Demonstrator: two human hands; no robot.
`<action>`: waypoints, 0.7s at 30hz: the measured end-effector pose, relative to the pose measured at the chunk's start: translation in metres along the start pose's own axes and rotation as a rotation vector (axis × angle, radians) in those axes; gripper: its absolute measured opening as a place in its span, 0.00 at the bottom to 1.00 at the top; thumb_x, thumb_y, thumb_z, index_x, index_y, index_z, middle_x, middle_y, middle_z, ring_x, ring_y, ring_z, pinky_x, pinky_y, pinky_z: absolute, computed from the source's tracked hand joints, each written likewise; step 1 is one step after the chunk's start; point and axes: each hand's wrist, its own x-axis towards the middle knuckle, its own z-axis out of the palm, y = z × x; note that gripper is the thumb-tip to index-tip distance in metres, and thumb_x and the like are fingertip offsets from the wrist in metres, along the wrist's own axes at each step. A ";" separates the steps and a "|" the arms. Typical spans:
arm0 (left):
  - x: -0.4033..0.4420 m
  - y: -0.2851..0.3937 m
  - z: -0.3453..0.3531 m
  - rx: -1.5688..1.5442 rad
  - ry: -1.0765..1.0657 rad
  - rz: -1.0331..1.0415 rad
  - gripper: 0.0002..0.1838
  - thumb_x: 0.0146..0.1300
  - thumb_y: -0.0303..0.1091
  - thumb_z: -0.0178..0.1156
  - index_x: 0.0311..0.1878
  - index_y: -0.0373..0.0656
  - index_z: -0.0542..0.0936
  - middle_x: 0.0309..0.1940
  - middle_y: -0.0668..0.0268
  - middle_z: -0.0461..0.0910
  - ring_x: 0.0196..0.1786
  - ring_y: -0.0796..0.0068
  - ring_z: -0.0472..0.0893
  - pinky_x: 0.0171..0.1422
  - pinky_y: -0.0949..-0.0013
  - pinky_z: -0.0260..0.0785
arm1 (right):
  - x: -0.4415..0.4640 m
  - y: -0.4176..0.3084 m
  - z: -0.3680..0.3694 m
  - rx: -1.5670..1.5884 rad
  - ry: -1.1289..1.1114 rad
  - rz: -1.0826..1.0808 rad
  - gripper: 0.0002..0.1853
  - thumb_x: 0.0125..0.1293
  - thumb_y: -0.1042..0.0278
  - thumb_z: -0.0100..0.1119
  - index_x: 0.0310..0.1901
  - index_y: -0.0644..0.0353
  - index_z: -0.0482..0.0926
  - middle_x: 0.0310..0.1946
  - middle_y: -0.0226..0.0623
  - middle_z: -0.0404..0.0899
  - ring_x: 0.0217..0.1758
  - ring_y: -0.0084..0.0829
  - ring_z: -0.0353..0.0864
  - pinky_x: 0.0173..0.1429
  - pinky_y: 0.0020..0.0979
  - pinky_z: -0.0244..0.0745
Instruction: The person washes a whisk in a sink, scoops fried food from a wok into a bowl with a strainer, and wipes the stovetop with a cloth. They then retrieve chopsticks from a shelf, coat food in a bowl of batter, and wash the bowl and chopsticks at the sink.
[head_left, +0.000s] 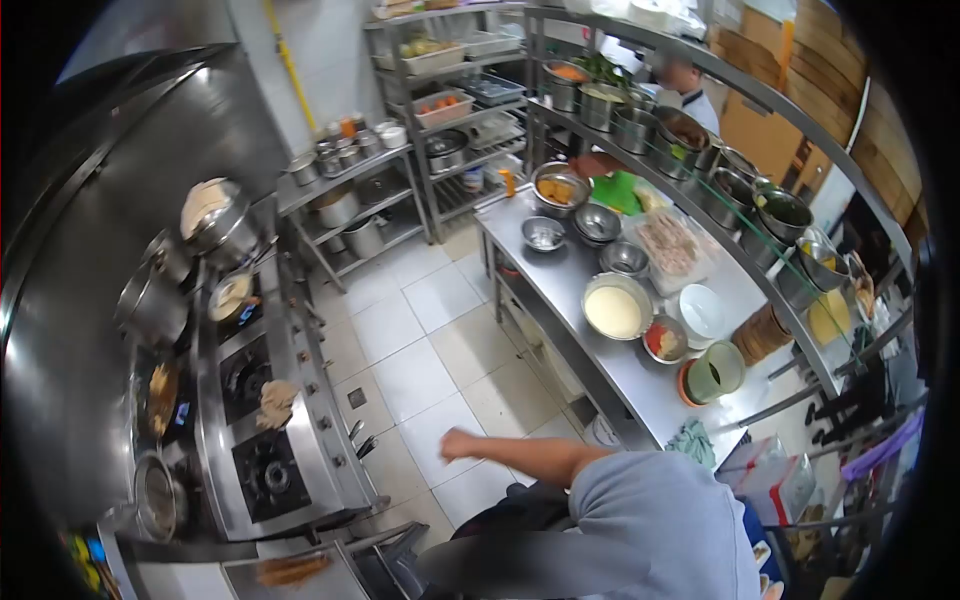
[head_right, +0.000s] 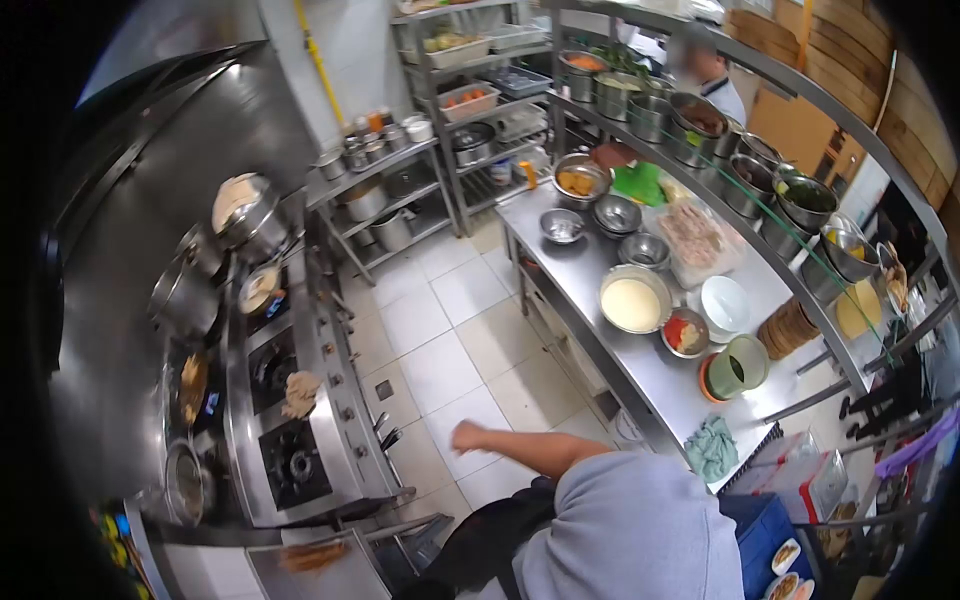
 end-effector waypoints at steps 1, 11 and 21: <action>0.002 0.004 0.015 0.033 -0.001 -0.009 0.17 0.66 0.41 0.57 0.46 0.35 0.73 0.30 0.58 0.76 0.33 0.68 0.77 0.40 0.58 0.73 | -0.009 0.076 -0.002 -0.519 0.056 -0.128 0.12 0.46 0.60 0.62 0.16 0.59 0.78 0.19 0.43 0.80 0.22 0.42 0.78 0.28 0.44 0.71; 0.027 0.043 0.101 0.300 -0.093 0.015 0.20 0.63 0.40 0.59 0.49 0.32 0.72 0.32 0.51 0.77 0.37 0.67 0.76 0.44 0.56 0.71 | -0.202 0.158 -0.079 0.552 0.214 0.988 0.26 0.49 0.53 0.68 0.49 0.56 0.80 0.43 0.32 0.82 0.39 0.34 0.80 0.39 0.36 0.77; 0.001 0.215 0.516 1.034 -1.350 1.159 0.12 0.67 0.40 0.49 0.36 0.42 0.76 0.29 0.50 0.80 0.36 0.45 0.79 0.39 0.50 0.71 | -0.083 0.046 -0.231 0.717 0.631 0.197 0.19 0.71 0.54 0.52 0.55 0.59 0.73 0.59 0.38 0.71 0.57 0.35 0.74 0.57 0.36 0.73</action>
